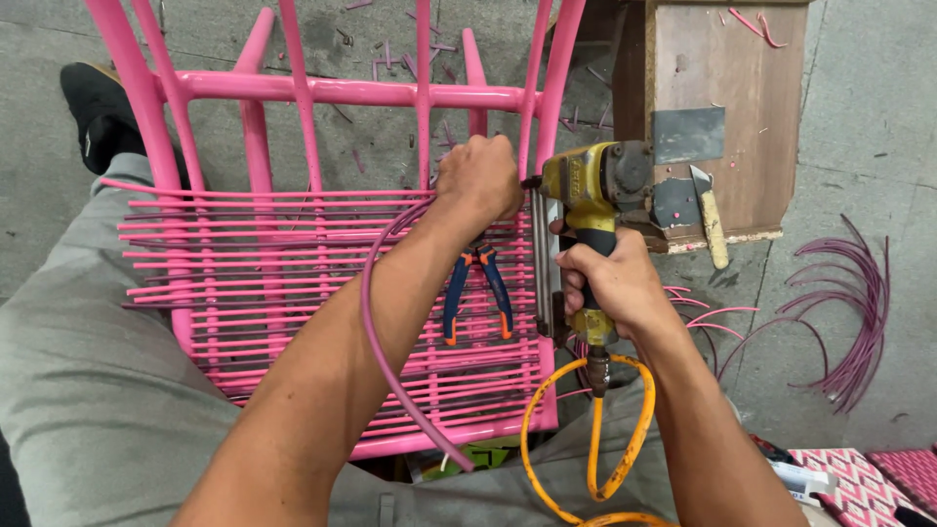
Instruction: Weaving and securing pink plastic strips onto a metal chair frame using a pneumatic nail gun and cutters.
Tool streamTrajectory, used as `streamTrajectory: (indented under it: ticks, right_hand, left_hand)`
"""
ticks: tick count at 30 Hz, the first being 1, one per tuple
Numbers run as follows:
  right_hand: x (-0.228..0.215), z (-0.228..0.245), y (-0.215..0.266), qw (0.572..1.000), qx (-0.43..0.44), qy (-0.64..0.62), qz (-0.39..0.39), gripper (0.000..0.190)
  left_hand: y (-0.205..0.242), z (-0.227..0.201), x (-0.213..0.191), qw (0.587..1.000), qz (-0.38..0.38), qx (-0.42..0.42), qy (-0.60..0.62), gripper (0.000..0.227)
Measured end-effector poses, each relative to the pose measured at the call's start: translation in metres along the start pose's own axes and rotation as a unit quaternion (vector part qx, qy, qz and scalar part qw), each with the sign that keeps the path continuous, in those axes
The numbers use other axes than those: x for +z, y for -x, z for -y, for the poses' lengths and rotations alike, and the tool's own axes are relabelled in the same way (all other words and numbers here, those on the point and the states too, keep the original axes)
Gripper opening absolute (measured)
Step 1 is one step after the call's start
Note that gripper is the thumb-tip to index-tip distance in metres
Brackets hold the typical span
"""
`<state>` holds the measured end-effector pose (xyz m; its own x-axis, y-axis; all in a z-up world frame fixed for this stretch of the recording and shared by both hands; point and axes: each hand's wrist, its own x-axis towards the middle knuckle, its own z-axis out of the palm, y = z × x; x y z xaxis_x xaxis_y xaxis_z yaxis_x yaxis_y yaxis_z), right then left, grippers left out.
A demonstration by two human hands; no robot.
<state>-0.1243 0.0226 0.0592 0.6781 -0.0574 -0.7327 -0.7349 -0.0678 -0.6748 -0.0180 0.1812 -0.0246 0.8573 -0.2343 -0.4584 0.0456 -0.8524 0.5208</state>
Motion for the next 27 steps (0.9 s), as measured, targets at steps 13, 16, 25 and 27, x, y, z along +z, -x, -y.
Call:
streamTrajectory:
  ticks: [13, 16, 25, 27]
  right_hand:
    - [-0.0012, 0.0011, 0.0013, 1.000, 0.012, -0.019, 0.006, 0.027]
    - [-0.0012, -0.0016, 0.0001, 1.000, 0.003, -0.019, 0.005, 0.026]
    - [0.0012, 0.0019, 0.0026, 1.000, 0.022, -0.007, -0.005, 0.026]
    - [0.0007, -0.0017, 0.0006, 1.000, 0.020, -0.015, -0.004, 0.025]
  left_hand:
    - [-0.0018, -0.0014, 0.0029, 1.000, -0.013, 0.001, -0.007, 0.032]
    - [-0.0012, -0.0015, 0.0024, 1.000, -0.007, -0.001, -0.010, 0.033]
    - [-0.0015, -0.0017, 0.0018, 1.000, -0.003, -0.011, -0.004, 0.030]
    - [-0.0003, -0.0009, 0.0018, 1.000, -0.012, 0.001, -0.004, 0.030]
